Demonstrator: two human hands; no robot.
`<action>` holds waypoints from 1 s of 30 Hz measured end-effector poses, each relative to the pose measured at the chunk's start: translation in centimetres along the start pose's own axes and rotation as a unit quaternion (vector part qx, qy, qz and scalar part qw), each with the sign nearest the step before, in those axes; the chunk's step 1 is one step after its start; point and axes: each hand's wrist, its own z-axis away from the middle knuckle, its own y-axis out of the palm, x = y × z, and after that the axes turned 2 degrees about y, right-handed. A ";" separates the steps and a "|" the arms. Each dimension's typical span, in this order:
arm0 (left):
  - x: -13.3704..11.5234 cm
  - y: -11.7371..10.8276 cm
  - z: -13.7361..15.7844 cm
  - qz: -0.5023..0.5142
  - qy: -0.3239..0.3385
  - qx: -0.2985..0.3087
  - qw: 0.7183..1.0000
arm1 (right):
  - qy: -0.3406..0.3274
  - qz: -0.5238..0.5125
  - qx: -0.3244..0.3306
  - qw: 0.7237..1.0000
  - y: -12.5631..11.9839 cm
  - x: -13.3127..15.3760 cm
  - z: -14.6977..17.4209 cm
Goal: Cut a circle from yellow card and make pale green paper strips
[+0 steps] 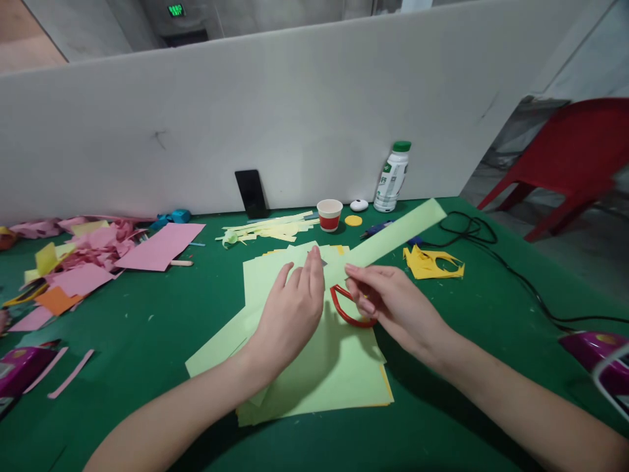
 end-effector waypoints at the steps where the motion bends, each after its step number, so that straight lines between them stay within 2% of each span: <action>1: -0.1 0.0 0.2 -0.003 -0.001 0.012 1.000 | -0.014 -0.003 -0.013 1.000 -0.4 0.3 -0.2; 5: -0.1 -0.1 1.0 0.017 -0.013 0.039 0.999 | -0.102 -0.030 -0.094 0.990 -3.0 2.2 -1.4; 9: 0.3 0.1 1.6 0.043 -0.016 0.063 0.997 | -0.187 -0.031 -0.193 0.963 -6.5 4.4 -2.2; 12: 0.7 0.4 1.7 0.085 -0.035 0.115 0.989 | -0.283 -0.004 -0.285 0.916 -8.2 5.7 -1.7; 14: 0.8 0.4 1.5 0.130 -0.028 0.153 0.979 | -0.386 0.107 -0.312 0.862 -7.9 5.9 -0.8; 15: 0.9 0.3 1.3 0.153 -0.020 0.166 0.974 | -0.427 0.204 -0.280 0.835 -7.4 5.7 -0.4; 16: 1.0 0.2 1.1 0.175 -0.014 0.172 0.969 | -0.447 0.312 -0.215 0.810 -6.6 5.4 0.0; 17: 1.0 0.1 0.9 0.195 -0.012 0.174 0.965 | -0.439 0.432 -0.104 0.781 -5.7 4.8 0.3; 18: 1.1 -0.1 0.7 0.214 -0.014 0.173 0.961 | -0.434 0.532 0.001 0.727 -4.8 4.2 0.5; 19: 1.1 -0.2 0.6 0.232 -0.017 0.169 0.958 | -0.414 0.614 0.069 0.668 -3.9 3.4 0.5; 21: 1.2 -0.4 0.3 0.271 -0.017 0.161 0.949 | -0.409 0.708 0.093 0.568 -2.5 1.9 0.4; 23: 1.1 -0.5 0.1 0.306 -0.007 0.149 0.940 | -0.420 0.752 0.080 0.501 -1.8 0.6 0.2; 25: 0.8 -0.4 0.1 0.319 0.013 0.133 0.938 | -0.426 0.776 0.077 0.459 -1.4 -0.2 0.1; 27: 0.5 -0.4 0.2 0.309 0.037 0.132 0.941 | -0.420 0.791 0.087 0.437 -1.2 -0.6 0.3; 28: 0.4 -0.5 0.3 0.300 0.051 0.144 0.942 | -0.413 0.795 0.095 0.434 -1.1 -0.7 0.5; 30: 0.4 -0.8 0.6 0.279 0.070 0.188 0.939 | -0.387 0.797 0.117 0.448 -1.0 -0.4 1.0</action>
